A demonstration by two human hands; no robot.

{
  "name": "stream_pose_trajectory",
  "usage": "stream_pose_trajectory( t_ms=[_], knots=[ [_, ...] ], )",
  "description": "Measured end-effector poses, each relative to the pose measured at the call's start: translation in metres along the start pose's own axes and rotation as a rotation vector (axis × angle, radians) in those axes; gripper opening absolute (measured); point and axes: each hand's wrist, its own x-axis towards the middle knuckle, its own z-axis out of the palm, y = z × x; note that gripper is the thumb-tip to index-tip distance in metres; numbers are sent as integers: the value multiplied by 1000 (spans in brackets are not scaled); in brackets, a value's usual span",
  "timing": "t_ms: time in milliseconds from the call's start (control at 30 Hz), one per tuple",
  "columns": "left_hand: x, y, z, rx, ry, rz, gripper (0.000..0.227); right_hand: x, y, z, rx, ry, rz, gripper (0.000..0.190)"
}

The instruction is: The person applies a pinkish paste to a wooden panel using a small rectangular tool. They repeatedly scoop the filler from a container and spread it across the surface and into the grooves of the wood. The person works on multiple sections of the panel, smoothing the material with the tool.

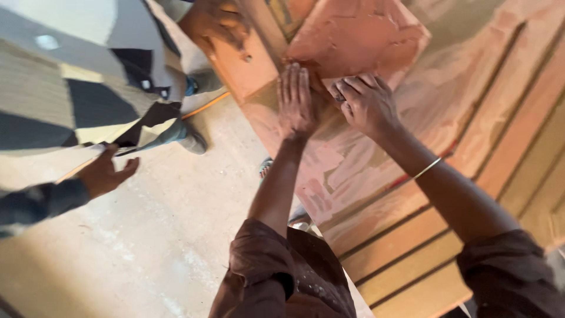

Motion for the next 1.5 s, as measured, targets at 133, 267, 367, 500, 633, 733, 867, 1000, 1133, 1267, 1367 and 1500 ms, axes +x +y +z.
stream_pose_trajectory(
  t_ms=[133,267,367,500,633,733,867,1000,1133,1267,1367,1500],
  knots=[
    [1,-2,2,-95,51,-3,71,13,-7,0,37,-26,92,33],
    [-2,-4,4,-91,41,-7,73,16,17,-31,98,-160,20,23],
    [0,-8,8,-66,17,13,77,17,16,-35,355,-151,456,23],
    [-2,-5,11,-56,44,50,81,-3,-8,-23,-34,8,87,45],
    [3,-1,5,-83,165,78,72,-16,1,-18,16,-133,211,30],
    [-1,4,-4,-86,123,44,72,-23,10,-13,-38,-64,292,36],
    [-3,4,-7,-68,86,32,69,-16,-3,5,36,-95,221,36],
    [-3,4,-1,-8,59,10,64,4,-14,18,-38,-4,154,44],
    [-4,-1,-1,-28,39,30,67,12,-7,14,-64,-257,215,33],
    [-3,4,-5,-47,34,51,69,-8,7,10,14,-79,226,52],
    [1,4,-11,-25,57,64,67,-19,6,20,-152,-91,220,56],
    [-6,11,-15,-63,20,71,71,-36,11,19,-168,-359,231,44]
  ],
)
